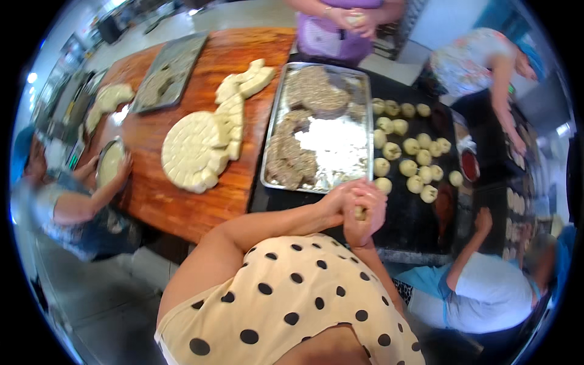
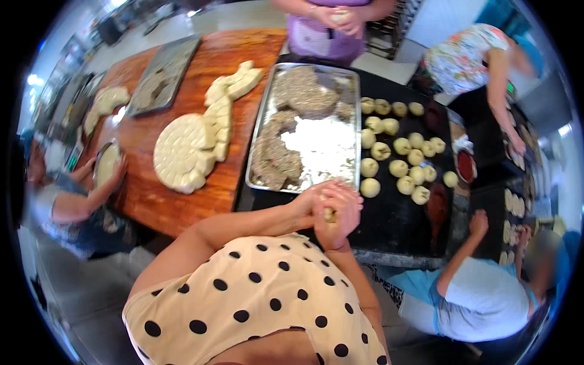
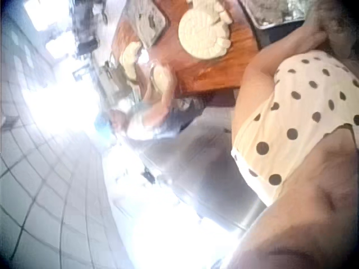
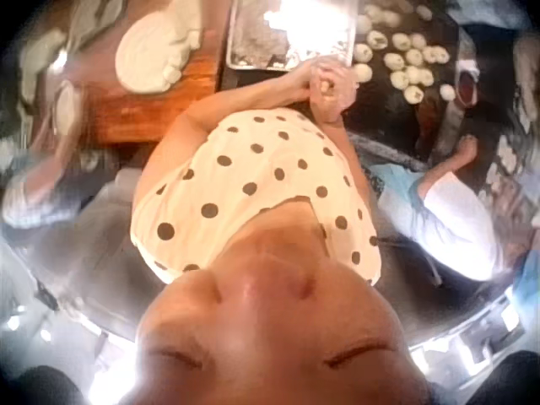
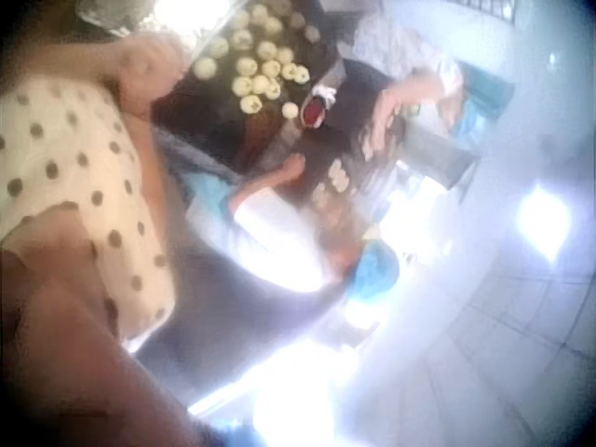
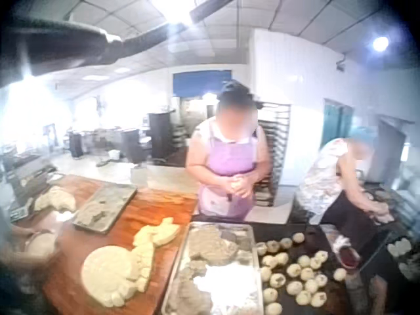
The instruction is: The person is assembling buns by hand by picking up pieces of dough, filling them with a meat and vegetable mixture from a tray, and pinching the dough closed into a rounded shape.
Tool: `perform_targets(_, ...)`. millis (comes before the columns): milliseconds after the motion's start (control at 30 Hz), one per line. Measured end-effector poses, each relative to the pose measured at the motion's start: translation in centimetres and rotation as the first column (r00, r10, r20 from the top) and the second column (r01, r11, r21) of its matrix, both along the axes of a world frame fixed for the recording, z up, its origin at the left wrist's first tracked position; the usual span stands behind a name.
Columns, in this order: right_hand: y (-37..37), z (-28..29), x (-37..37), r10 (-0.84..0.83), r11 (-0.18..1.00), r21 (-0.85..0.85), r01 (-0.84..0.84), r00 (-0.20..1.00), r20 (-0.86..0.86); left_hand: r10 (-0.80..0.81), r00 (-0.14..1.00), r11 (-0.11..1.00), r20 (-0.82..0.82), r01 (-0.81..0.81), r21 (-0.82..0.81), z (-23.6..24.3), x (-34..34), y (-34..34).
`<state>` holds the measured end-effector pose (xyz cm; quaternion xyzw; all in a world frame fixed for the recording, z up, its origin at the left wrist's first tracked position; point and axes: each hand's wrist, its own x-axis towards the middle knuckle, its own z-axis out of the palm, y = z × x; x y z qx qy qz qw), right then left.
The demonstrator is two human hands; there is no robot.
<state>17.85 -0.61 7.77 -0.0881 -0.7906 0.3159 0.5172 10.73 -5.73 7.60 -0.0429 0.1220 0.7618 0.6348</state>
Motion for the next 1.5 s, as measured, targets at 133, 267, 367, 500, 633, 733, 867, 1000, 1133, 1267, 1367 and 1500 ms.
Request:
perform_targets(133, 0.4, 2.5, -0.4, 0.144, 0.984, -0.108, -0.143, 0.990, 0.002, 0.121, 0.993, 0.992, 0.009, -0.120, -0.042, 1.1, -0.5, -1.1)
perform_targets(267, 0.4, 1.3, -1.9, 0.133, 0.991, 0.006, -0.135, 0.981, 0.139, 0.140, 0.990, 0.987, -0.011, -0.140, -0.075, -2.6, -1.1, -1.7)
perform_targets(367, 0.1, 0.2, -2.6, 0.144, 0.989, 0.020, -0.148, 0.982, 0.122, 0.090, 0.953, 0.987, 0.288, -0.124, 0.104, -9.7, -0.6, -0.7)
perform_targets(500, 1.5, 0.1, -3.8, 0.141, 0.988, 0.053, -0.148, 0.983, 0.120, 0.098, 0.928, 0.973, 0.358, -0.166, 0.163, -9.2, -2.5, 0.7)
perform_targets(633, 1.4, 0.3, -4.8, 0.215, 0.977, -0.038, -0.211, 0.962, 0.170, 0.096, 0.985, 0.993, 0.143, -0.085, -0.076, -7.6, -4.1, 0.3)
perform_targets(733, 2.4, -1.4, -7.2, 0.202, 0.979, 0.005, -0.206, 0.962, 0.183, 0.130, 0.978, 0.982, 0.161, -0.104, -0.159, -7.6, -5.2, 0.2)
perform_targets(867, 1.3, -2.9, -8.4, 0.238, 0.964, -0.171, -0.202, 0.945, 0.224, 0.183, 0.963, 0.940, 0.200, -0.112, -0.324, -9.5, -6.5, 0.8)
perform_targets(1000, 1.9, -7.3, -8.1, 0.206, 0.969, -0.192, -0.155, 0.936, 0.285, 0.212, 0.948, 0.904, 0.235, -0.099, -0.417, -9.3, -7.0, 0.5)
perform_targets(1133, 2.8, -5.1, -9.3, 0.314, 0.947, -0.173, -0.270, 0.889, 0.333, 0.168, 0.952, 0.981, 0.258, -0.134, -0.144, -11.0, -8.1, 0.1)
perform_targets(1267, 4.2, -2.0, -8.8, 0.317, 0.943, -0.213, -0.256, 0.884, 0.343, 0.091, 0.995, 0.926, 0.049, -0.067, -0.370, -7.0, -8.6, 0.7)
perform_targets(1367, 5.9, -1.7, -8.2, 0.330, 0.944, -0.165, -0.286, 0.832, 0.446, -0.057, 0.997, 0.950, 0.045, 0.068, -0.305, -7.0, -9.2, 1.8)
perform_targets(1500, 4.9, -1.6, -6.7, 0.317, 0.921, -0.313, -0.231, 0.912, 0.260, -0.038, 0.999, 0.940, -0.004, 0.034, -0.339, -5.4, -7.0, 2.9)
